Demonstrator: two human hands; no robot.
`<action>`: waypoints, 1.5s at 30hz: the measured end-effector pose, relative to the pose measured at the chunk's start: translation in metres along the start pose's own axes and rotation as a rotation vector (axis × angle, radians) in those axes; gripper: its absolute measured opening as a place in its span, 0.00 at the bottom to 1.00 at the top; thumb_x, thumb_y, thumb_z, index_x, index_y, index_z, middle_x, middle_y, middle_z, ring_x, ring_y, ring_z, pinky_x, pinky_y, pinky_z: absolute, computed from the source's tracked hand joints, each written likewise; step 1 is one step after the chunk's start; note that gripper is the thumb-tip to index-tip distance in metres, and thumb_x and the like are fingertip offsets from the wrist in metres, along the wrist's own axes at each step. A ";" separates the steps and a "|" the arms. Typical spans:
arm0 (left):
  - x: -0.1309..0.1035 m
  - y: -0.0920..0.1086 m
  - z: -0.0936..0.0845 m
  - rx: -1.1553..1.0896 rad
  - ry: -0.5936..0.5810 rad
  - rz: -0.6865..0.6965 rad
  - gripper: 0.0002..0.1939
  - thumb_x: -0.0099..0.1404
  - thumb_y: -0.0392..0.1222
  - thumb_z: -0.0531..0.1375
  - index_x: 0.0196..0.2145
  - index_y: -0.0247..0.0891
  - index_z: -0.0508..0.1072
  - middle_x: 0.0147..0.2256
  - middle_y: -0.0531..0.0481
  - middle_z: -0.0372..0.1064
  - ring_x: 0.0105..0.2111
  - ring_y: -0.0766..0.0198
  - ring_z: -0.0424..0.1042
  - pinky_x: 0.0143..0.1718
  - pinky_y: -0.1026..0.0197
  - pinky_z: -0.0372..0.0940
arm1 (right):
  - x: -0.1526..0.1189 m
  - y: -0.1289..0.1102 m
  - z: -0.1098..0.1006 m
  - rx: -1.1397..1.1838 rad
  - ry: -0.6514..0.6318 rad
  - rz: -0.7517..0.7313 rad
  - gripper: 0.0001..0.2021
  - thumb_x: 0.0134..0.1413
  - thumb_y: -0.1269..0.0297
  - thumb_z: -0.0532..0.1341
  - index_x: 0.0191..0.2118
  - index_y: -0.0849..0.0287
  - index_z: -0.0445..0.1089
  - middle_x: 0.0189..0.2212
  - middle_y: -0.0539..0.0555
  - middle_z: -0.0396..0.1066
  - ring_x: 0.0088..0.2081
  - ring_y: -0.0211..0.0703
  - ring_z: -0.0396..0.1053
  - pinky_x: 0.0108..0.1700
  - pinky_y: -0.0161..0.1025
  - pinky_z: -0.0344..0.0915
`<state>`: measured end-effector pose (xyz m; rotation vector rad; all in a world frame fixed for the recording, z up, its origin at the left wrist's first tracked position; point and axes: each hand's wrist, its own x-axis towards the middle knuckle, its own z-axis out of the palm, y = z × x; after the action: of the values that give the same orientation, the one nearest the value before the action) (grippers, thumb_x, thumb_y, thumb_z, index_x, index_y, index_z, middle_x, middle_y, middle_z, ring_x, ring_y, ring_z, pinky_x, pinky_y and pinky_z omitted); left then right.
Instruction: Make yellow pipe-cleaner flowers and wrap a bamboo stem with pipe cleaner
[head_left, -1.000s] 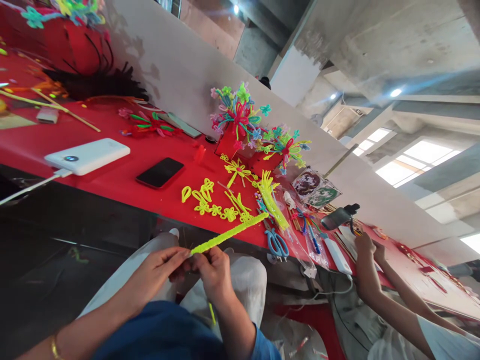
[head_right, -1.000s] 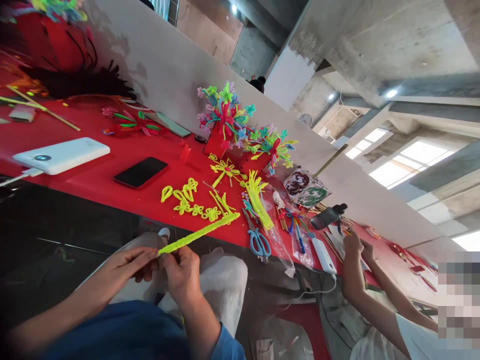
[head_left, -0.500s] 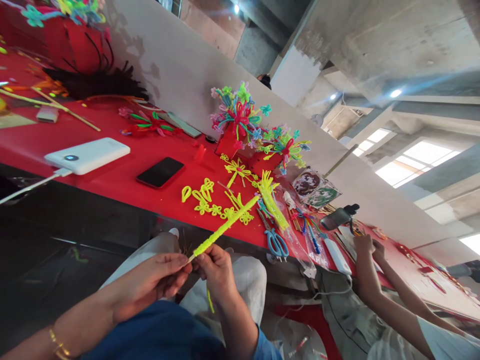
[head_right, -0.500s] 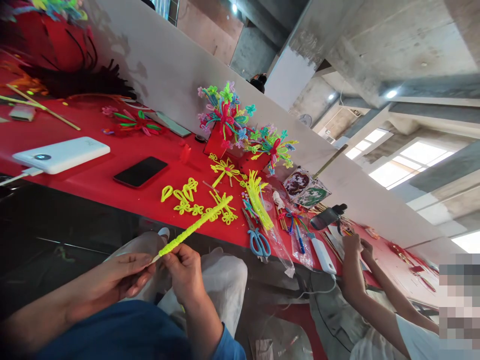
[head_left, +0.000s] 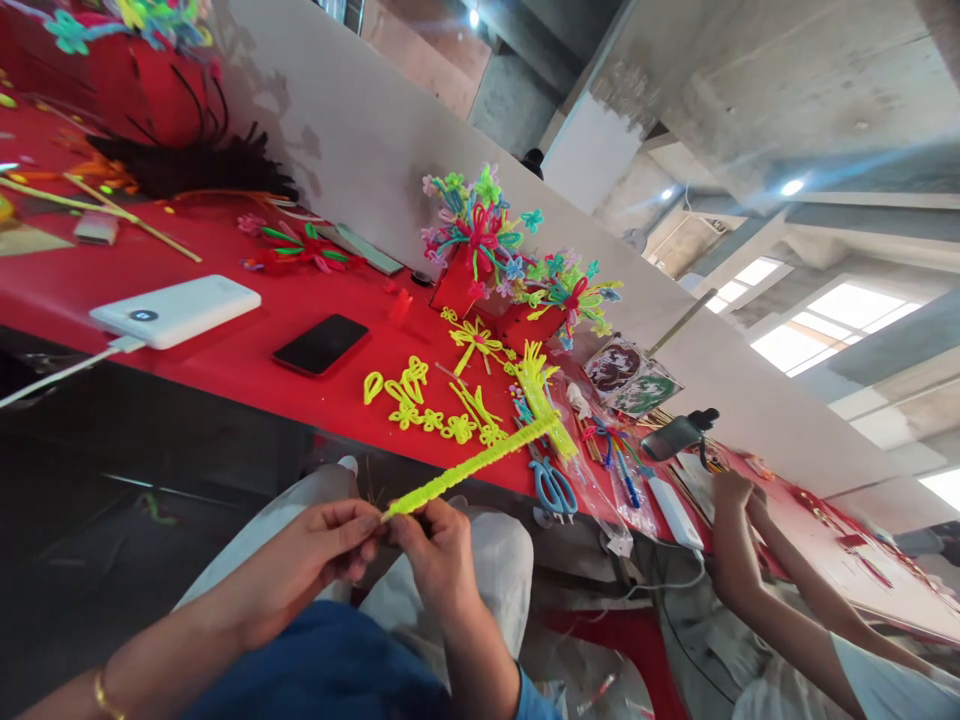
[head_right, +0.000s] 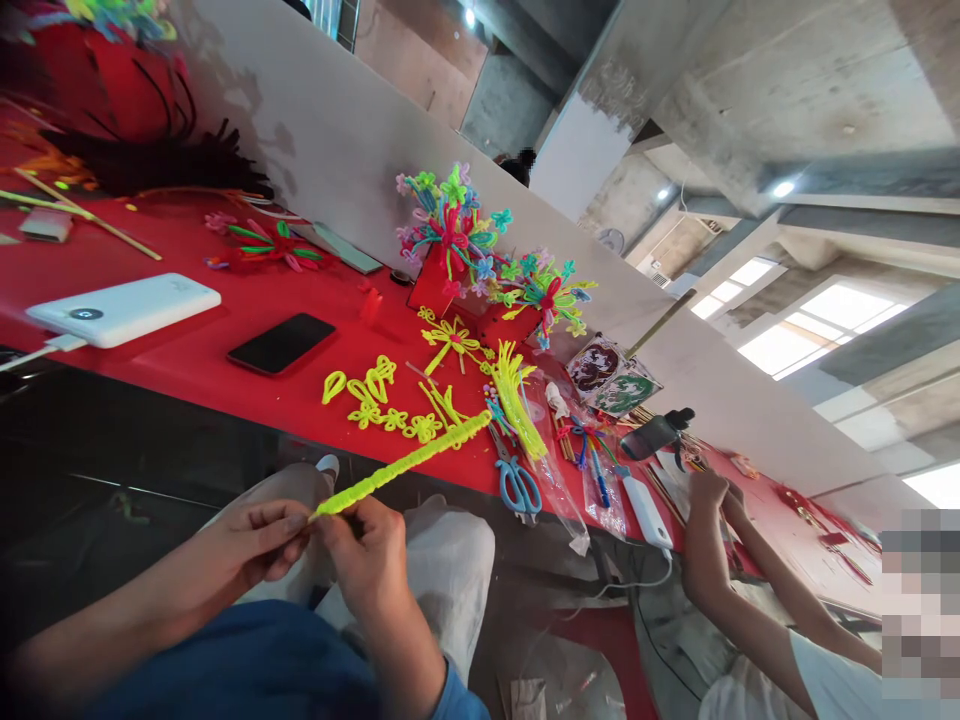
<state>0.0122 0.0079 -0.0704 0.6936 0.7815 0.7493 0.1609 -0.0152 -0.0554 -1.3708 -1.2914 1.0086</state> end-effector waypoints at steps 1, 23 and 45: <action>0.000 0.001 0.002 0.025 0.024 0.018 0.19 0.44 0.55 0.72 0.19 0.37 0.74 0.18 0.56 0.66 0.20 0.70 0.59 0.21 0.68 0.56 | 0.000 0.000 0.002 0.000 0.030 0.016 0.09 0.45 0.60 0.59 0.23 0.60 0.70 0.19 0.49 0.67 0.23 0.38 0.62 0.27 0.34 0.59; 0.006 -0.009 -0.005 0.964 0.298 0.702 0.10 0.57 0.46 0.59 0.24 0.43 0.77 0.21 0.52 0.75 0.22 0.61 0.71 0.26 0.63 0.64 | 0.002 0.016 0.014 0.136 0.121 0.121 0.08 0.44 0.61 0.61 0.23 0.61 0.69 0.18 0.46 0.63 0.22 0.34 0.57 0.24 0.32 0.54; 0.002 0.007 0.002 0.554 0.180 0.345 0.14 0.50 0.54 0.62 0.21 0.41 0.75 0.18 0.54 0.67 0.21 0.62 0.66 0.23 0.64 0.63 | 0.004 0.020 0.021 0.355 0.131 0.198 0.11 0.42 0.58 0.65 0.23 0.59 0.64 0.14 0.43 0.61 0.14 0.28 0.48 0.17 0.30 0.45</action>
<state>0.0126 0.0127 -0.0644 1.2957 1.0642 0.9241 0.1450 -0.0083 -0.0786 -1.2796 -0.8431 1.1968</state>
